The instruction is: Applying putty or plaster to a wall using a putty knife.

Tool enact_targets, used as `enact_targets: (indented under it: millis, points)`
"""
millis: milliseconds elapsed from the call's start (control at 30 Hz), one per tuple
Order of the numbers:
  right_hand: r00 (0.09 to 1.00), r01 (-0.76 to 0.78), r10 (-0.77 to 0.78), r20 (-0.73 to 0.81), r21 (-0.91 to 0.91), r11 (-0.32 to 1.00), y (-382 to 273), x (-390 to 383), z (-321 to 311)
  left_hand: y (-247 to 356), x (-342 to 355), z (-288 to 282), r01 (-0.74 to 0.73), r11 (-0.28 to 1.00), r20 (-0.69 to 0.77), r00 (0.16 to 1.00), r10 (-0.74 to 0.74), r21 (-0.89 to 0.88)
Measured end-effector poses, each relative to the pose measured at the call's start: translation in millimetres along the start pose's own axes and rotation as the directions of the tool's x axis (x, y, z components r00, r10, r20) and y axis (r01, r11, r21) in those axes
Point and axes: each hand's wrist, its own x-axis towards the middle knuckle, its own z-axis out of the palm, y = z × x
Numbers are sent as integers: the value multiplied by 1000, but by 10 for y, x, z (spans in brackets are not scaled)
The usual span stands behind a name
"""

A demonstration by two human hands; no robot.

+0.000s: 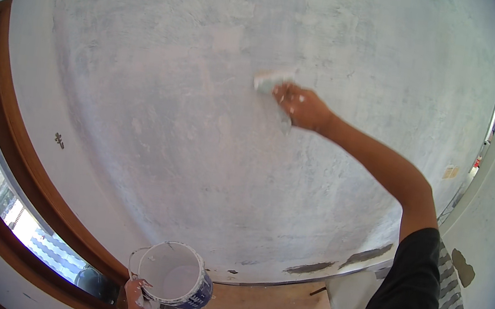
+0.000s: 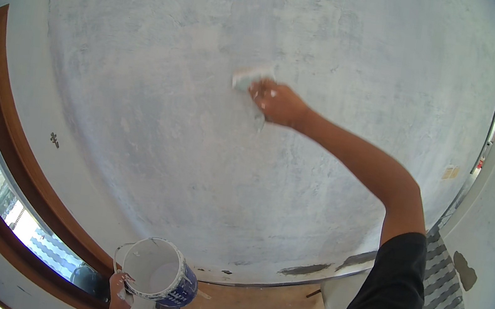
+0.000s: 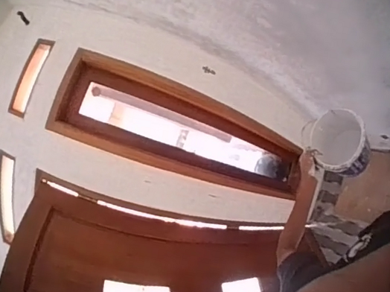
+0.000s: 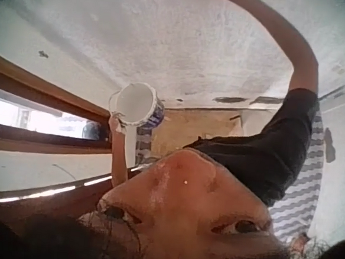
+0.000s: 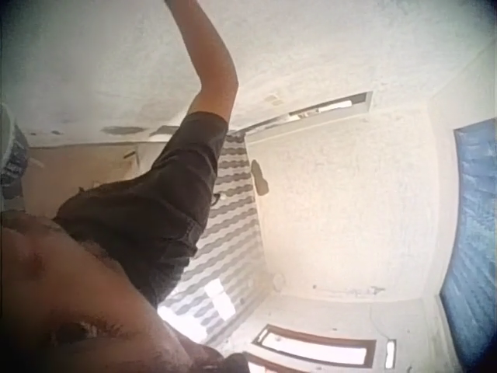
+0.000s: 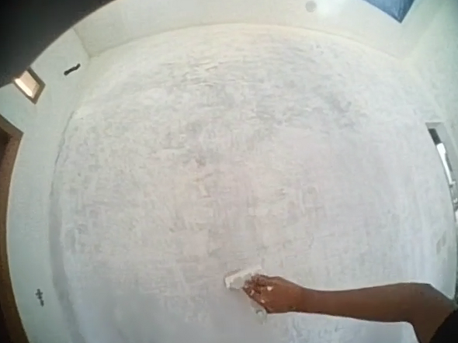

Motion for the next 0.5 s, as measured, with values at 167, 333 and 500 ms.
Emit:
enact_targets:
  millis: [167,333,500]
  points:
    - [910,-346,194,366,414,842,-77,72,-611,-81,195,-28,-20,999,-56,998,22,28]
    - [902,-418,229,367,605,678,586,335,-964,-221,323,-233,-236,970,138,964,228,49]
    - [859,-508,430,278,359,783,1535,1001,-962,176,133,200,-104,986,173,982,80,132]
